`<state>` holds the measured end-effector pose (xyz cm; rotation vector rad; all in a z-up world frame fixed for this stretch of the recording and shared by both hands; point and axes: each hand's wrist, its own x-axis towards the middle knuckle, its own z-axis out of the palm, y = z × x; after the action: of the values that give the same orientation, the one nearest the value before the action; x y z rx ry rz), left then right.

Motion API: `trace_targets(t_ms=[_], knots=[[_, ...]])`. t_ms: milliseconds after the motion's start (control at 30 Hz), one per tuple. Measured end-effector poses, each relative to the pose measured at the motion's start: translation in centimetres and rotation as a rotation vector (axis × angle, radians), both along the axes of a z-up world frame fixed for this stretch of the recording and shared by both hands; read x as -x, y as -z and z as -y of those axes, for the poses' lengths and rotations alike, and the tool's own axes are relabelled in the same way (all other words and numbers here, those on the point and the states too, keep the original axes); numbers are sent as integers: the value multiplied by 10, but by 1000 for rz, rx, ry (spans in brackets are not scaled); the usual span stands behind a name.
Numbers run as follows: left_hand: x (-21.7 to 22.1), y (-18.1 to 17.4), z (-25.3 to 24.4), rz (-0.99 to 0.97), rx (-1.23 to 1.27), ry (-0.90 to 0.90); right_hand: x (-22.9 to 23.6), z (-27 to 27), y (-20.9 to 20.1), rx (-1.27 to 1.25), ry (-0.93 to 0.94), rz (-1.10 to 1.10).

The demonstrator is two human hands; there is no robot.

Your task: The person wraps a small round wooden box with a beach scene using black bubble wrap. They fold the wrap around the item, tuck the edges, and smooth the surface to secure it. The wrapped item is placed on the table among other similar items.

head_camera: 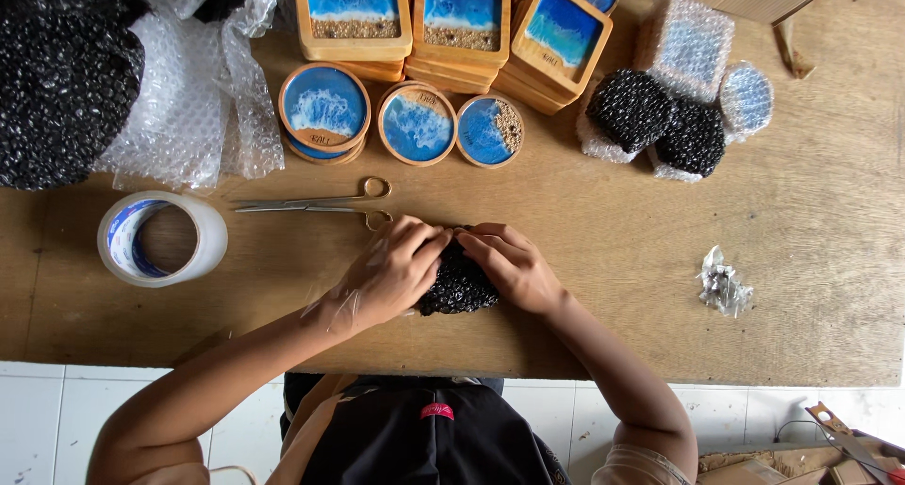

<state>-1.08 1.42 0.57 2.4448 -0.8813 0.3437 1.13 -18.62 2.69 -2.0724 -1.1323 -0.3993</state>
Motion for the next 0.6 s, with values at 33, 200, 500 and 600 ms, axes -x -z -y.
trace_targets(t_ms=[33,200,500,600], knots=[[2,-4,-1,-7,0,-2,-1,1,-2,0,-2,-7],[11,-13,-4,184,-246,66,-6,-1,-11,56,-115,257],[20,-4,0,226,-286,29,12,-12,-27,26,159,-129],[21,-3,0,192,-324,23,30,-31,-63,-14,143,-363]])
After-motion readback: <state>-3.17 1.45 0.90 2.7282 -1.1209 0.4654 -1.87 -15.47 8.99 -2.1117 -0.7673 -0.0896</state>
